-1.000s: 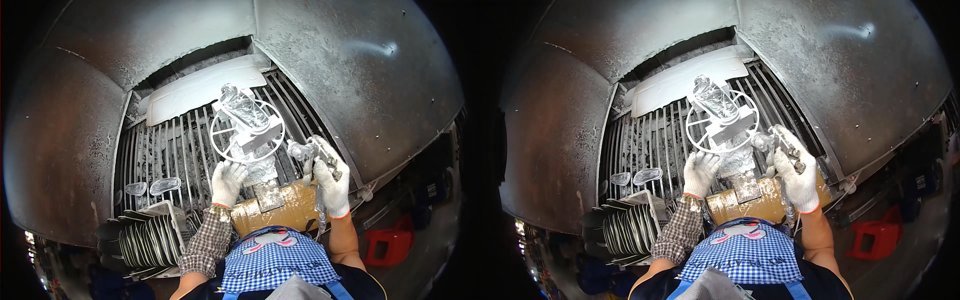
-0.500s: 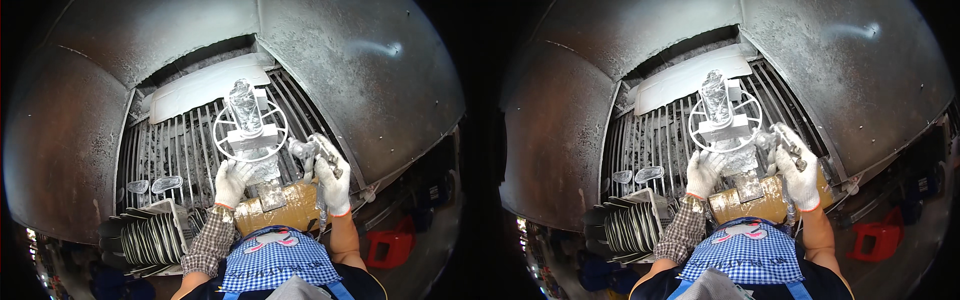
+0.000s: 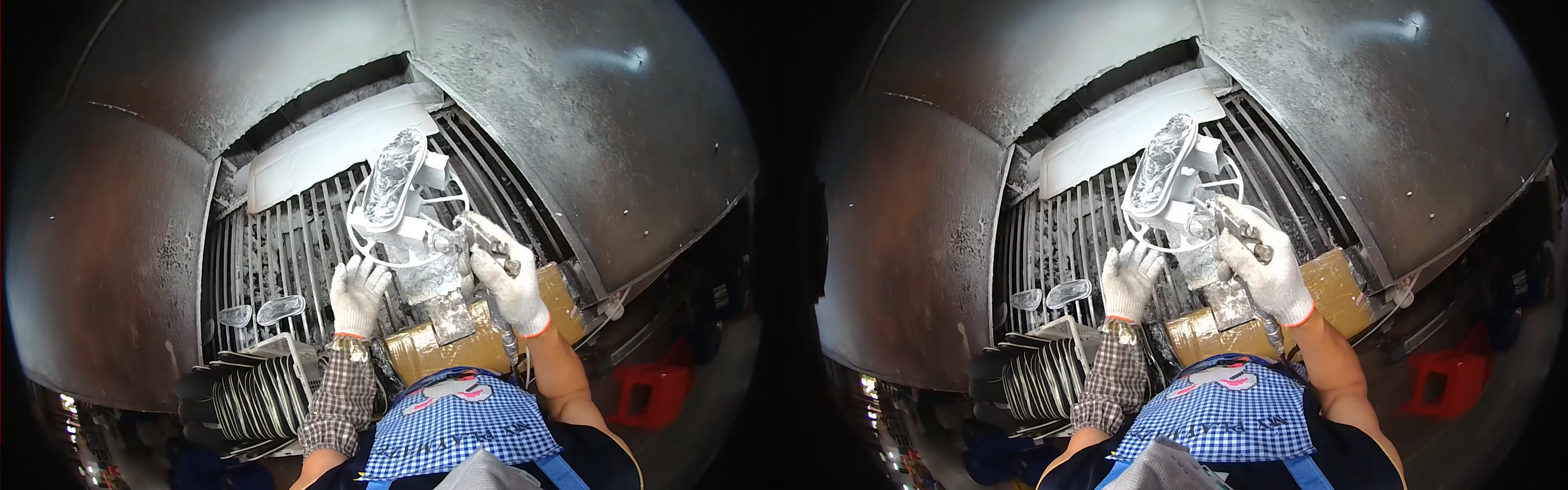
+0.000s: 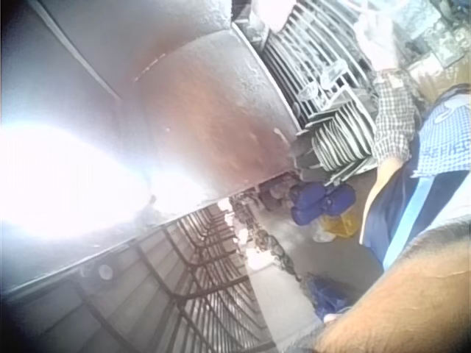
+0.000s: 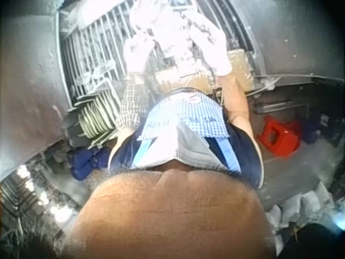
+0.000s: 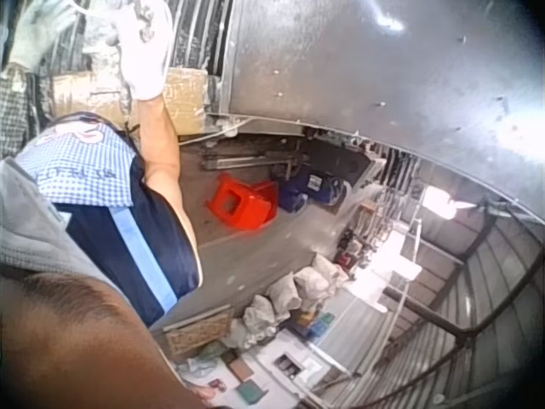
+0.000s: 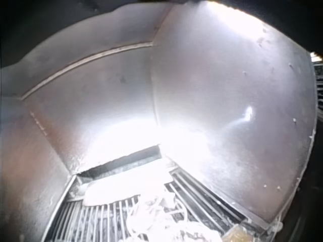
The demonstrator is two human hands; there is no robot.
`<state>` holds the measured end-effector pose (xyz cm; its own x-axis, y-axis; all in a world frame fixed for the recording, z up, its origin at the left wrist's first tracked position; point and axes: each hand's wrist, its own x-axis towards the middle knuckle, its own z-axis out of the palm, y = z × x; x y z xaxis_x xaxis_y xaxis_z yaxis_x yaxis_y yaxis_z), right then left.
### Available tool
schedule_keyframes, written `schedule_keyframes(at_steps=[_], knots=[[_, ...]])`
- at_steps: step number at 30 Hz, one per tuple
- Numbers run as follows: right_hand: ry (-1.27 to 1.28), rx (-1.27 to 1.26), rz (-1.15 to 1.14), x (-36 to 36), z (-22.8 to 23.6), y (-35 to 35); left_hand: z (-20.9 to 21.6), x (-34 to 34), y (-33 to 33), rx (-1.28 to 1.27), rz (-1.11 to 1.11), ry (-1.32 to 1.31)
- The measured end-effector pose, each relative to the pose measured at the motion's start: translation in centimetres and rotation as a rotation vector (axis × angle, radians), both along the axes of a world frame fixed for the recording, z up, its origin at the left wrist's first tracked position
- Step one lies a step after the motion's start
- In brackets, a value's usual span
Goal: The person repeatedly spray paints small black plastic parts white using a spray gun. They pick each part from a white basket, apply paint to both sides while rotating it, and place it on a metal grate to dry. The process is repeated for multiple parts throughout the clip.
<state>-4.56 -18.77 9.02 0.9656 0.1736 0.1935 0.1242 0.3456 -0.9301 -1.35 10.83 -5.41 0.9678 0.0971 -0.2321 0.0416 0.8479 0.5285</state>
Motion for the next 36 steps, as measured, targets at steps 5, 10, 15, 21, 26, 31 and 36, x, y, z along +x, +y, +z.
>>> schedule_keyframes(at_steps=[5,10,15,21,26,31,36], knots=[[-0.026,0.014,-0.070,1.5,0.0,0.5,-0.1,0.8,1.6,0.017,0.038,0.009],[-0.050,0.018,-0.145,2.6,-0.5,0.1,0.5,1.4,2.0,0.004,0.076,-0.005],[-0.096,0.013,-0.242,2.7,-1.3,-0.4,0.2,2.1,2.8,0.035,0.141,-0.005],[-0.115,0.028,-0.241,1.2,-1.9,-1.6,-1.1,0.7,-0.2,0.056,0.068,0.034],[-0.055,-0.107,-0.207,-0.6,-3.8,-3.3,-0.5,-1.2,-3.9,-0.069,-0.088,-0.003],[-0.003,-0.368,-0.294,-2.3,-7.8,-5.1,0.0,-1.3,-4.7,-0.079,-0.064,-0.027],[0.086,-0.420,-0.337,-3.6,-12.7,-7.6,-0.8,-1.4,-4.4,-0.095,-0.004,0.066]])
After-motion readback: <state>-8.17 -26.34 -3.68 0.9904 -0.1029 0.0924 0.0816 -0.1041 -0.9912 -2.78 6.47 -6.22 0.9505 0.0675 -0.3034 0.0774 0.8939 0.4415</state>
